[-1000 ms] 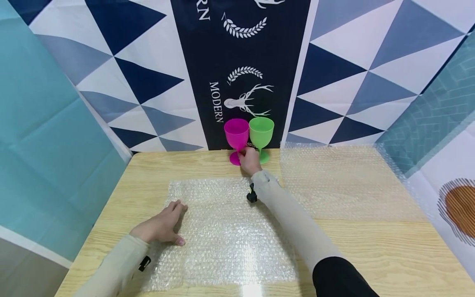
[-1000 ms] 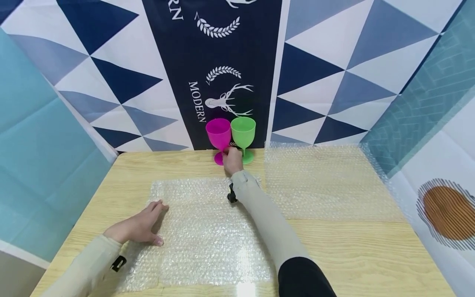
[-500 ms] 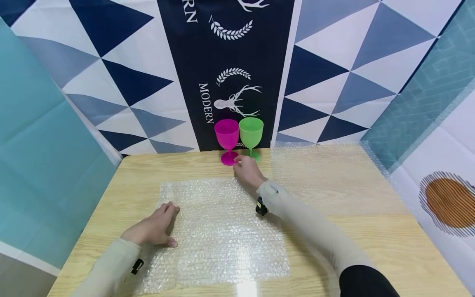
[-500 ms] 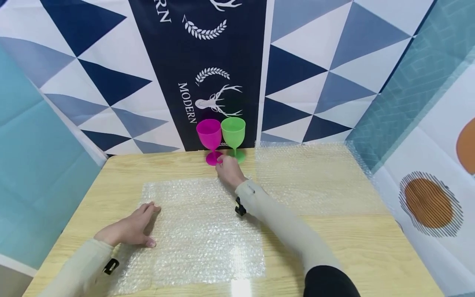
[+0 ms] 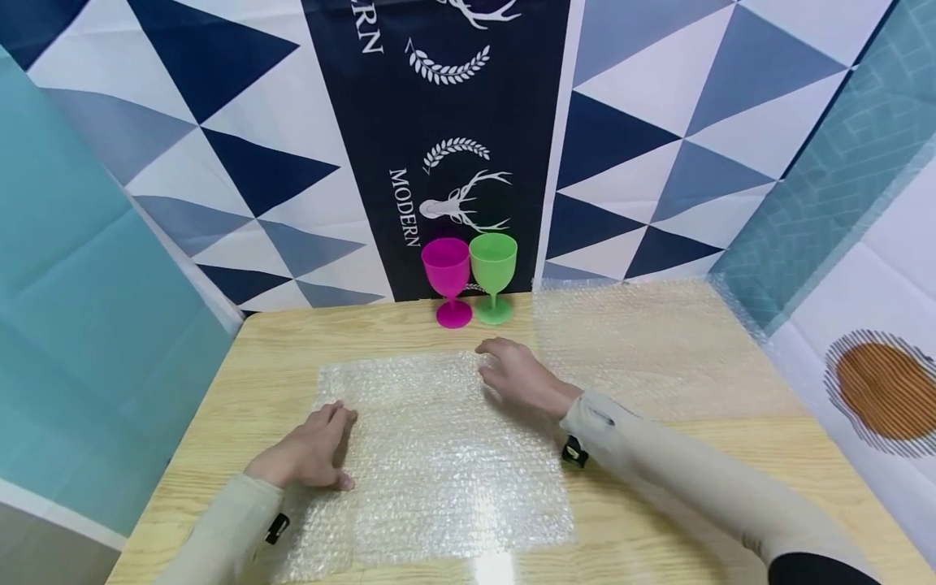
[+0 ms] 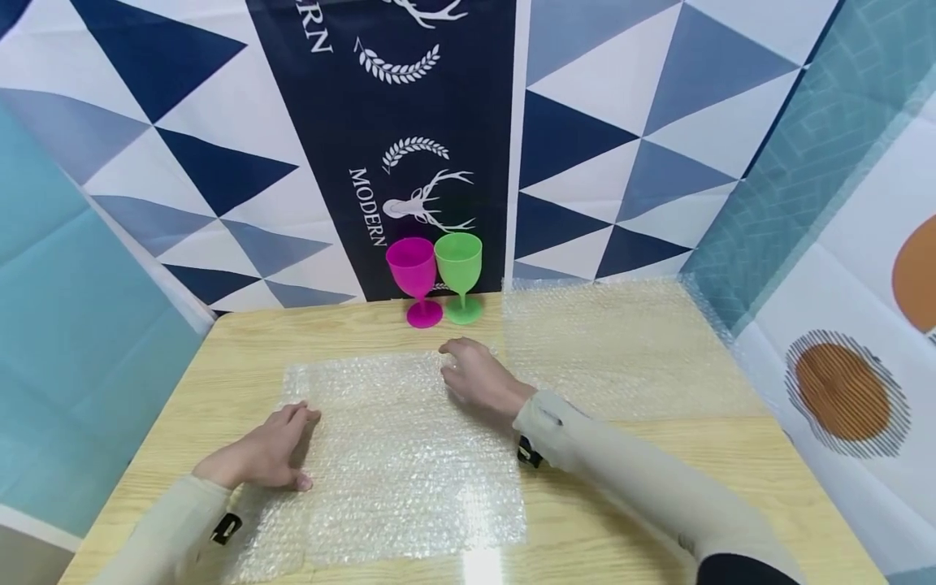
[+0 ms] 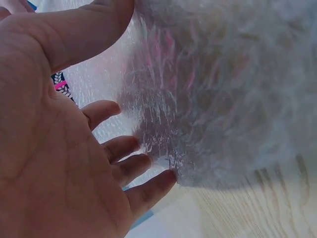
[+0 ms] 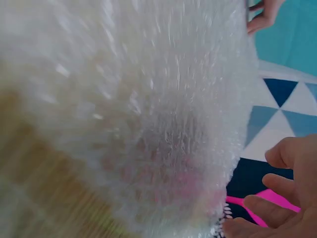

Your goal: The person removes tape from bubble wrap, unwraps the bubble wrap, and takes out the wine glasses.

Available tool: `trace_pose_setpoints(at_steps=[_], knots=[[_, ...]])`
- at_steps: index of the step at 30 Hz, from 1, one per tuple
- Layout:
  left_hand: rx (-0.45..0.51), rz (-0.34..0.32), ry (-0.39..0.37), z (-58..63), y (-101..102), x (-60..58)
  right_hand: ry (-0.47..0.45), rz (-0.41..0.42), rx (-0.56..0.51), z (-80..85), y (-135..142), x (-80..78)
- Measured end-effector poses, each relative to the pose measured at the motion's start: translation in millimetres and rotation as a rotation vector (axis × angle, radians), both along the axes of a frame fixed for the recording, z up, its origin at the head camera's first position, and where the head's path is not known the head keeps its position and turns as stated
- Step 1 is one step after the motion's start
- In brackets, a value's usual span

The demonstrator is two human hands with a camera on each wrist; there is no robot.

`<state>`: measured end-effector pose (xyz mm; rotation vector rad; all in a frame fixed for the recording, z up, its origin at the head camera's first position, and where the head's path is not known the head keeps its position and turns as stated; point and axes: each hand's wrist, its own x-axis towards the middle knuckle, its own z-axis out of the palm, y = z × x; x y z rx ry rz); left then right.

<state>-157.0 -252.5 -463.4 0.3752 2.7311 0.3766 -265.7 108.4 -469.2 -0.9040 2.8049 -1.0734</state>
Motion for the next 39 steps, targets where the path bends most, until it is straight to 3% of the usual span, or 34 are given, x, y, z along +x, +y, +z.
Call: trace_pose_setpoints(at_steps=[4, 12, 21, 30, 39], knots=[[0.021, -0.002, 0.015, -6.9, 1, -0.5, 0.008, -0.001, -0.039, 5.1, 26, 19.0], [0.025, -0.018, 0.033, -0.4, 0, 1.8, -0.079, -0.061, -0.160, 11.1, 72, 45.1], [0.054, 0.014, 0.013, -1.0, -1, 4.1, -0.172, -0.095, -0.088, 9.8, 116, 79.3], [0.059, -0.002, 0.046, -1.3, -9, 6.9, -0.237, -0.010, -0.030, -1.6, 124, 92.3], [-0.061, -0.037, 0.235, -2.5, -9, 13.1, -0.250, -0.002, -0.033, -11.5, 117, 99.8]])
